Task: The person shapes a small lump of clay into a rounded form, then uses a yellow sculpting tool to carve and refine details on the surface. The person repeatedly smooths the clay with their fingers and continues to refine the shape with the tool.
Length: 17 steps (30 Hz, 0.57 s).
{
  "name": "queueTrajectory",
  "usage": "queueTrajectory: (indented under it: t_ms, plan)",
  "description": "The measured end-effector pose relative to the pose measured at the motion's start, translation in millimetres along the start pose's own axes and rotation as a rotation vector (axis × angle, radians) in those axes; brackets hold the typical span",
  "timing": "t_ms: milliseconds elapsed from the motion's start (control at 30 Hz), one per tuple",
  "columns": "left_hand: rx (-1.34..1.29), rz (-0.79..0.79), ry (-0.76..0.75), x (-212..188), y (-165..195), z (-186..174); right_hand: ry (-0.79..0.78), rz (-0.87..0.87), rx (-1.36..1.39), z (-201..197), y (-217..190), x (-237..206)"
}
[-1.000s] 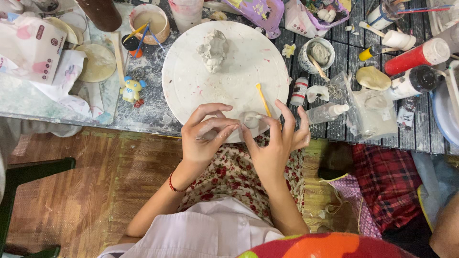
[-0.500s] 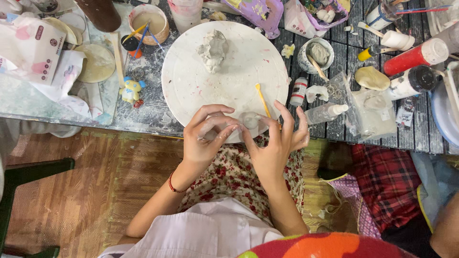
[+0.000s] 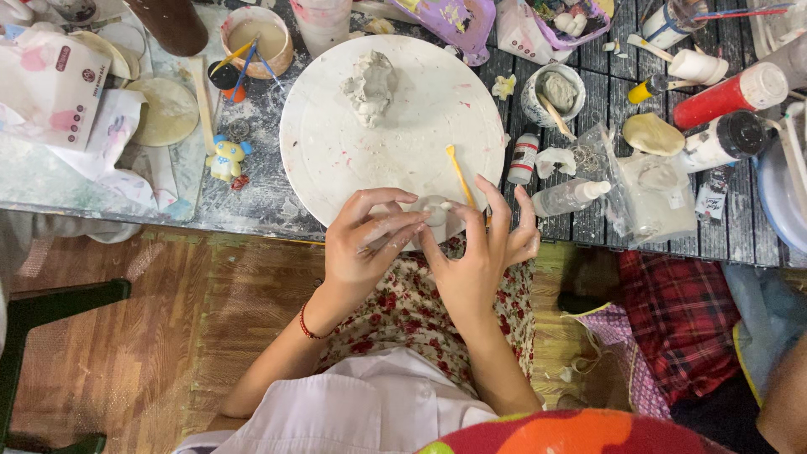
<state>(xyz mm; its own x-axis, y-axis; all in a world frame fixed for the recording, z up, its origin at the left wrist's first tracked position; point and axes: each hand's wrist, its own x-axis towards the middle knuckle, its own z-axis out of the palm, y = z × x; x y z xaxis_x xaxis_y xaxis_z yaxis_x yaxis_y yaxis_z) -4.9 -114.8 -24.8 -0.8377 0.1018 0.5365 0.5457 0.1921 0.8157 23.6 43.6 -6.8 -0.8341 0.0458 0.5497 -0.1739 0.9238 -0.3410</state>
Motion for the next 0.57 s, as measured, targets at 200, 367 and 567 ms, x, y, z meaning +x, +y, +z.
queueTrajectory:
  t_ms: [200, 367, 567]
  plan:
    - [0.054, 0.034, 0.001, 1.3, 0.8, -1.0, 0.013, -0.019, -0.005, 2.0, -3.9, 0.1]
    - [0.121, 0.071, 0.012, 2.0, 3.9, -0.8, 0.001, -0.019, 0.002, 1.0, -5.4, -0.7]
    - [-0.009, 0.018, 0.025, -0.7, 1.3, -2.2, -0.006, -0.009, -0.005, 1.0, -6.3, -0.4]
